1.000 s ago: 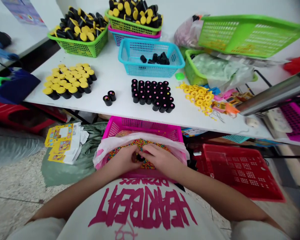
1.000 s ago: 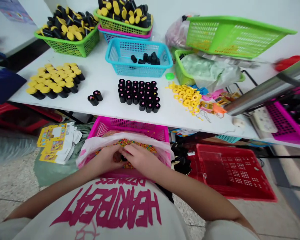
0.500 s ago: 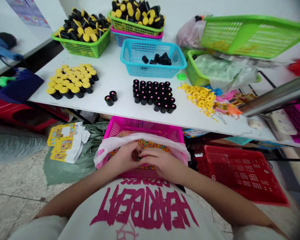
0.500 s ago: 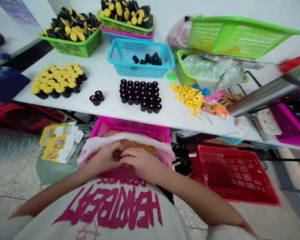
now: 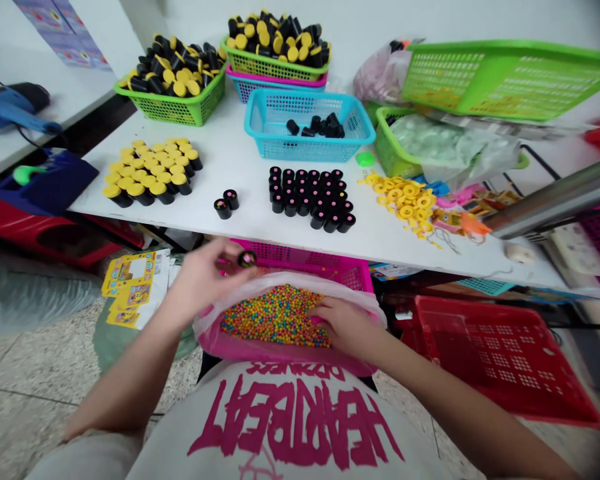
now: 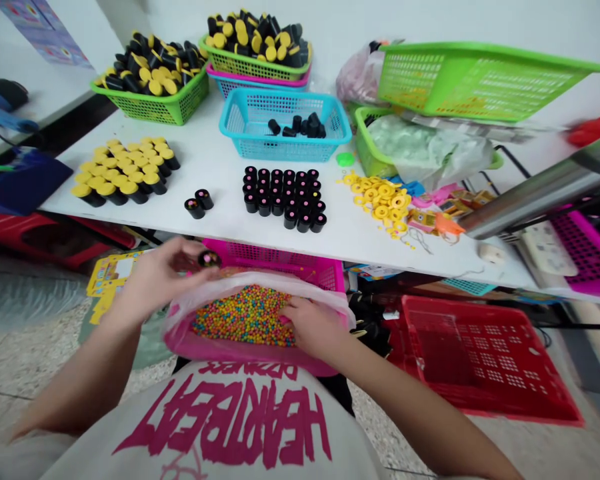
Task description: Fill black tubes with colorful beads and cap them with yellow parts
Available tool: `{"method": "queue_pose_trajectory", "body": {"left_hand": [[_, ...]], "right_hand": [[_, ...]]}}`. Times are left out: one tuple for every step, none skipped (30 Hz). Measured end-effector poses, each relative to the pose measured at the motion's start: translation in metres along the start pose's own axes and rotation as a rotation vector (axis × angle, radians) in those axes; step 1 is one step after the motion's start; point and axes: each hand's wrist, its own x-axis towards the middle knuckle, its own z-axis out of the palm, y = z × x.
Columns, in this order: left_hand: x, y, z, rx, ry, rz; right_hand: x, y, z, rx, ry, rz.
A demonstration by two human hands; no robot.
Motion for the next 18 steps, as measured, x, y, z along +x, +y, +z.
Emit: {"method": "queue_pose_trajectory", "body": {"left_hand": [[0.012, -0.006, -0.009, 0.078, 0.089, -0.035], [0.025, -0.012, -0.017, 0.145, 0.164, -0.080], [0.037, -0.020, -0.021, 0.201, 0.229, -0.124], [0.049, -0.028, -0.024, 0.244, 0.274, -0.165], [0.059, -0.036, -0.025, 0.275, 0.305, -0.198], [0.068, -0.043, -0.025, 0.295, 0.323, -0.223], [0.076, -0.049, -0.025, 0.300, 0.328, -0.240], [0.082, -0.053, -0.024, 0.297, 0.329, -0.253], [0.087, -0.057, -0.024, 0.286, 0.324, -0.261], [0.092, -0.059, -0.023, 0.273, 0.310, -0.258], [0.095, -0.059, -0.023, 0.265, 0.302, -0.249], [0.098, -0.058, -0.022, 0.264, 0.312, -0.226], [0.100, -0.055, -0.019, 0.271, 0.341, -0.185], [0.101, -0.049, -0.015, 0.282, 0.382, -0.125], [0.101, -0.042, -0.009, 0.291, 0.417, -0.045], [0.101, -0.032, 0.000, 0.298, 0.416, 0.055], [0.101, -0.021, 0.011, 0.305, 0.365, 0.170], [0.100, -0.009, 0.025, 0.312, 0.278, 0.284]], "right_hand": [[0.003, 0.002, 0.008, -0.089, -0.050, 0.052], [0.006, 0.004, 0.016, -0.164, -0.090, 0.090], [0.009, 0.005, 0.023, -0.217, -0.117, 0.117], [0.013, 0.005, 0.030, -0.246, -0.137, 0.127], [0.016, 0.005, 0.035, -0.253, -0.154, 0.123], [0.020, 0.004, 0.039, -0.246, -0.164, 0.113], [0.023, 0.002, 0.043, -0.238, -0.170, 0.103], [0.027, 0.000, 0.045, -0.235, -0.176, 0.095], [0.030, -0.003, 0.047, -0.234, -0.181, 0.083], [0.033, -0.006, 0.049, -0.232, -0.185, 0.067], [0.035, -0.010, 0.050, -0.230, -0.185, 0.044], [0.037, -0.013, 0.051, -0.226, -0.185, 0.016], [0.038, -0.016, 0.052, -0.220, -0.185, -0.014], [0.039, -0.018, 0.052, -0.212, -0.186, -0.043], [0.040, -0.019, 0.052, -0.202, -0.189, -0.067], [0.041, -0.020, 0.052, -0.192, -0.193, -0.086], [0.042, -0.020, 0.053, -0.183, -0.197, -0.102], [0.042, -0.019, 0.053, -0.175, -0.200, -0.114]]}}
